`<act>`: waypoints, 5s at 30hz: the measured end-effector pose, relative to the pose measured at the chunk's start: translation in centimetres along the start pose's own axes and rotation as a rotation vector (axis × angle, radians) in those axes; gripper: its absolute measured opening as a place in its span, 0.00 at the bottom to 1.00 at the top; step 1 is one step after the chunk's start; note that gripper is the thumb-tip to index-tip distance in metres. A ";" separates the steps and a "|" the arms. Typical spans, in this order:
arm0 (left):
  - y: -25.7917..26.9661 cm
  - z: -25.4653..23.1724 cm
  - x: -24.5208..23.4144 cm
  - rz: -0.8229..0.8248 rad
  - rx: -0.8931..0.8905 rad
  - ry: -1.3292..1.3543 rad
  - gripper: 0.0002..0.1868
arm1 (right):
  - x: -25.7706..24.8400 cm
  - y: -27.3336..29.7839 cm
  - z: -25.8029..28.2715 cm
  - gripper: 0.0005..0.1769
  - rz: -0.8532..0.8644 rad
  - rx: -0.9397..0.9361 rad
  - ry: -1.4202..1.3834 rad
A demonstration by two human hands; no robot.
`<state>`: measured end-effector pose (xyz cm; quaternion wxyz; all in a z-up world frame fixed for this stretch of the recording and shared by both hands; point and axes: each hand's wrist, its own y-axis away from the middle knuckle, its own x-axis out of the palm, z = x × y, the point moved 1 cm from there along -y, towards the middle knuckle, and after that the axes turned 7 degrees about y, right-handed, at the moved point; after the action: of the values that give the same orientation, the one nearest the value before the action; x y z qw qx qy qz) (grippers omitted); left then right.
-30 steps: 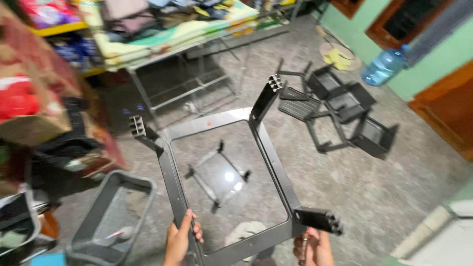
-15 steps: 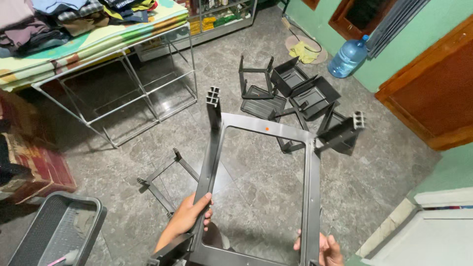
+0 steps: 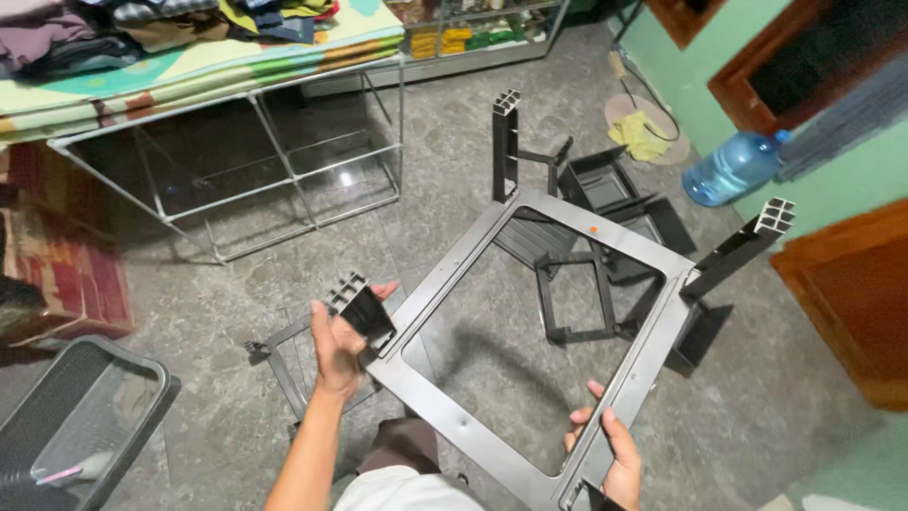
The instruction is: The person wipes a metal frame with a white cloth, then uses a screwdriver to tighten screws on the frame. The person handles the frame and other metal parts on the floor.
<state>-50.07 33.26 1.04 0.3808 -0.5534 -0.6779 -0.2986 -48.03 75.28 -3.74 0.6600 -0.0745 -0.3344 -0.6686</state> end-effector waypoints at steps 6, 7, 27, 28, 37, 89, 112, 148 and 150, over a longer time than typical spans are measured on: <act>-7.5 1.9 2.7 -0.233 0.321 -0.297 0.33 | 5.8 -8.0 2.3 0.31 -0.041 -0.037 0.000; -9.6 1.6 3.6 -0.223 0.354 -0.401 0.32 | 7.0 -10.6 2.3 0.31 -0.031 -0.067 -0.001; -46.5 -0.4 6.7 -0.753 0.575 -0.072 0.19 | 17.2 -55.1 22.4 0.28 0.408 -0.238 -0.012; -46.6 0.3 6.5 -0.757 0.590 -0.076 0.20 | 17.3 -56.5 24.6 0.26 0.382 -0.282 0.057; -58.4 -4.6 3.8 -0.665 0.530 -0.167 0.17 | 40.7 -58.4 29.0 0.28 0.721 -0.592 1.258; -72.0 -1.8 -0.5 -1.209 0.371 -0.158 0.22 | 62.8 -88.9 10.7 0.16 1.511 0.272 1.221; -68.1 -3.7 2.7 -1.820 0.781 -1.685 0.22 | 65.8 -87.4 8.2 0.16 1.948 0.264 1.291; -65.8 -10.1 11.8 -1.188 0.466 -1.572 0.10 | 67.2 -85.6 10.1 0.18 1.722 0.094 0.850; -65.7 -10.3 11.9 -1.146 0.470 -1.594 0.10 | 67.3 -85.4 10.2 0.18 1.748 0.121 0.875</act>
<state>-113.55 17.27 17.69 -0.2851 -0.0933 -0.9402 0.1614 -139.08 16.70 10.68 0.9912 -0.0073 0.0793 0.1056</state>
